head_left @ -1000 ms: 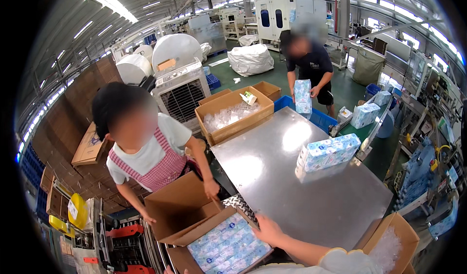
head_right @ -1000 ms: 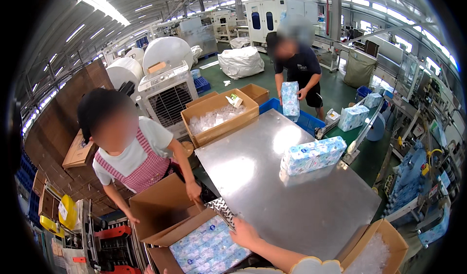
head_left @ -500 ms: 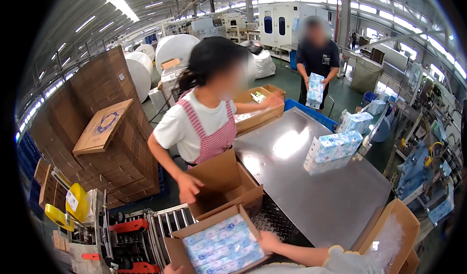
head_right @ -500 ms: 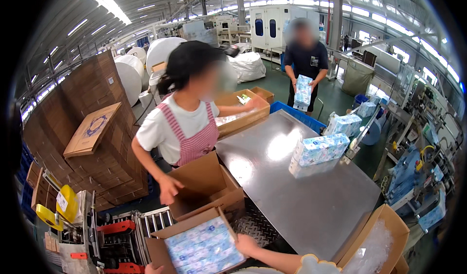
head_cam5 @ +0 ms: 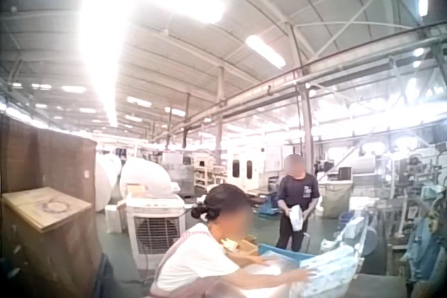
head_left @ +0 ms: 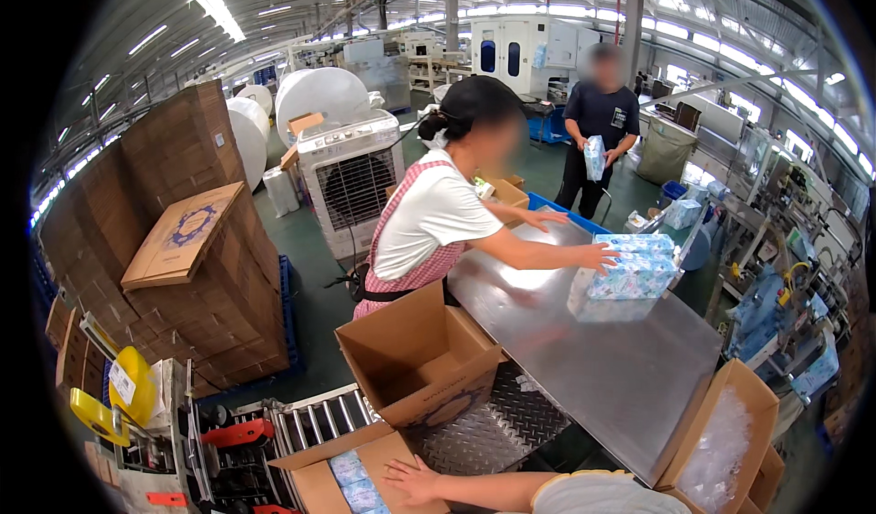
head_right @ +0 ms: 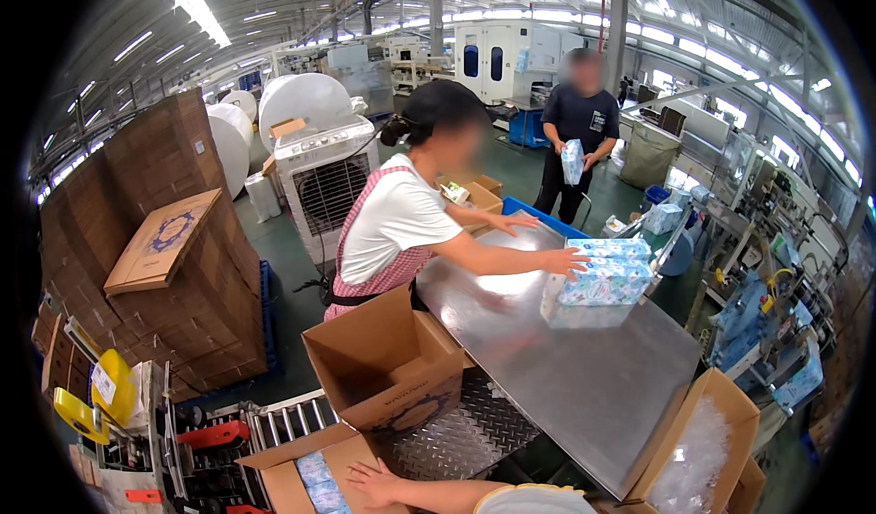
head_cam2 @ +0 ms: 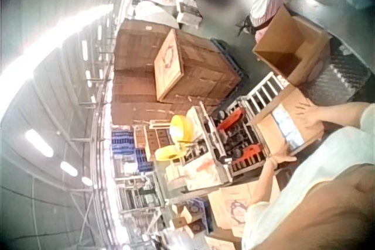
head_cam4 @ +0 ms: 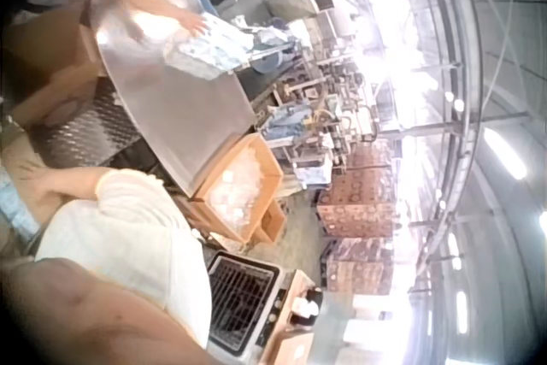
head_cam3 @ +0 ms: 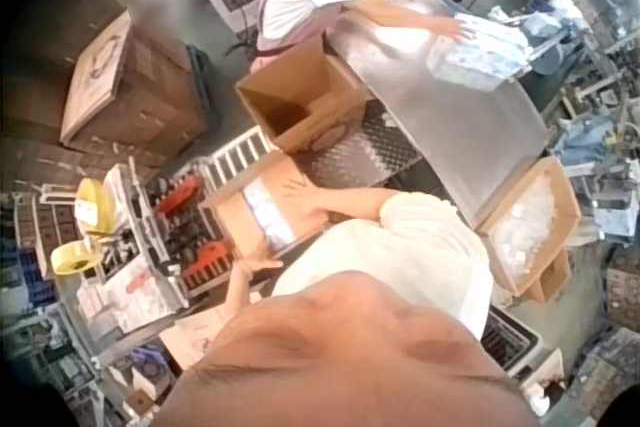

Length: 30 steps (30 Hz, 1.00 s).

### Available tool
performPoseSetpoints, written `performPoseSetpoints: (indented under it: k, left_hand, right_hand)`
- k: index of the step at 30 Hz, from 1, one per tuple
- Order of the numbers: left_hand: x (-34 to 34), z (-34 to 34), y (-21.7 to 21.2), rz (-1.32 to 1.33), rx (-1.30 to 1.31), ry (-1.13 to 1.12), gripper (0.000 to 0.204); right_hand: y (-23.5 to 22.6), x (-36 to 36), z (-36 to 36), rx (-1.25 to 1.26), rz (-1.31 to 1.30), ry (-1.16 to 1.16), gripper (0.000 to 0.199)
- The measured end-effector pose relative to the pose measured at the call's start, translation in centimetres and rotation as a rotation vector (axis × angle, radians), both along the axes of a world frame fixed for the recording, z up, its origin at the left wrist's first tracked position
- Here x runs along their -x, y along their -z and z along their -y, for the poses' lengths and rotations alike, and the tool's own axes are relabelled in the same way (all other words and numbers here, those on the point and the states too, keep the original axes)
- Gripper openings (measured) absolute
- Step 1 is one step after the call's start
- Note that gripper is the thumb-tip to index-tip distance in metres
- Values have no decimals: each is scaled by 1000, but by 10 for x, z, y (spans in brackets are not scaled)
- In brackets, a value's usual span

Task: The person packs tissue boxes from a table into cardboard cartons and places the filled cartons onto a conveyor belt.

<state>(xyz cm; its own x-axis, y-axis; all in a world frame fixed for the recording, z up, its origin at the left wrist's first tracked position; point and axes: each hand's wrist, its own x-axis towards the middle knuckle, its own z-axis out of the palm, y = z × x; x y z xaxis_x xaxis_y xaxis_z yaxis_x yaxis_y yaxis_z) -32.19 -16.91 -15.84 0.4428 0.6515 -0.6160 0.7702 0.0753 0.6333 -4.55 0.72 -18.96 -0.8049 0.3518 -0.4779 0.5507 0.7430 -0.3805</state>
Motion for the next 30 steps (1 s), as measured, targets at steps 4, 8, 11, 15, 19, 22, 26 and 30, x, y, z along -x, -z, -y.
performPoseSetpoints:
  k: [4, 8, 11, 15, 19, 22, 26, 30]
  left_hand:
    - [-4, -67, -35, -186, -102, -216, 69]
    - [-57, -79, -59, -1128, -1279, -4, 37]
    - [-55, -104, -29, -840, -978, -343, 99]
    - [-58, -180, -62, -588, -655, -670, 66]
    - [-48, -111, -6, -617, -883, -627, 53]
    - [-107, -58, 0, -634, -393, -612, 67]
    - [-130, -44, 78, -648, -543, -614, 81]
    - [-129, -48, 73, -643, -417, -622, 84]
  right_hand:
    - [38, 17, -37, 321, -83, 156, 101]
    - [48, -14, -19, 60, -338, 491, 117]
    - [61, -19, -4, 289, -259, 806, 129]
    - [162, -27, 6, 837, -330, 1017, 142]
    - [140, -34, 24, 918, -343, 954, 130]
    - [141, -29, 27, 901, -339, 905, 124]
    - [134, -27, 19, 837, -354, 909, 117]
    - [125, -26, 14, 720, -383, 925, 109]
